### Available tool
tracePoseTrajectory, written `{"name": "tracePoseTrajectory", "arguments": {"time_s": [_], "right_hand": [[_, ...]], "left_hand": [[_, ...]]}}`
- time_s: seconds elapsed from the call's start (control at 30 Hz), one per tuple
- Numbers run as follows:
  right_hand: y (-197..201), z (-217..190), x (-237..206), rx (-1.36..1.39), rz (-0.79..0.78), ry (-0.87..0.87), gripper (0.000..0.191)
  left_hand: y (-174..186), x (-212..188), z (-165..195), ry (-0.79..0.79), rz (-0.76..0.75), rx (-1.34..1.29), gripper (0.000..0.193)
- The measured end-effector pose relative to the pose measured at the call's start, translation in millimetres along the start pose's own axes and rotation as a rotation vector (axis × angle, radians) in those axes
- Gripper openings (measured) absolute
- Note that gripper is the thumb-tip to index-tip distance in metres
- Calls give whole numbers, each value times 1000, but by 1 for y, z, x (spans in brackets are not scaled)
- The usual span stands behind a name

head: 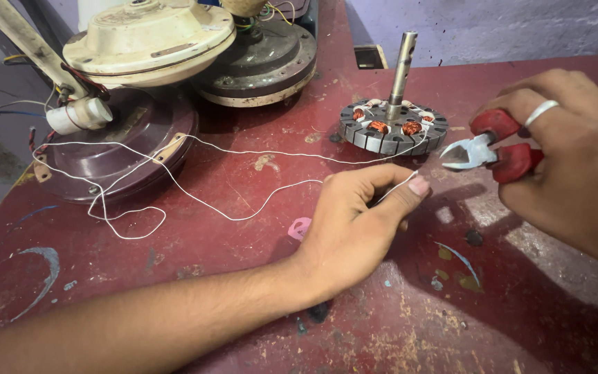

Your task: The person twists and secures a white wire around a motor stator, then uses red-handled pliers to cut the wire and strip its insulation. The person continues to twist and secure the wire to the stator.

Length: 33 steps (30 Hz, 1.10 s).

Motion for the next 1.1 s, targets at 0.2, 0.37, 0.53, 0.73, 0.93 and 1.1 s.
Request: {"name": "tracePoseTrajectory", "arguments": {"time_s": [0.2,0.37,0.53,0.73,0.93,1.1], "right_hand": [[6,-18,0,-92,56,82,51],[6,-19,1,-75,47,61,49],[5,-20,0,-80,62,84,49],[3,-18,1,-97,39,75,46],[4,-20,2,-127,51,88,47],[3,-18,1,-135,15,51,41]], "left_hand": [[-3,-3,8,-30,-24,50,24],[-4,-4,9,-48,-66,63,24],[-4,-5,9,-52,-74,95,25],[-4,-5,11,-62,-74,103,25],[-4,-5,10,-52,-75,86,25],[-4,-5,11,-57,-74,108,25]]}}
Point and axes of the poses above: each hand's wrist, its own x-axis towards the middle knuckle, its own y-axis out of the back of the hand, z = x × y, the point moved 7 cm from there along x, towards the middle knuckle, and after that the axes turned 4 degrees about -z, right-handed, at the moved point
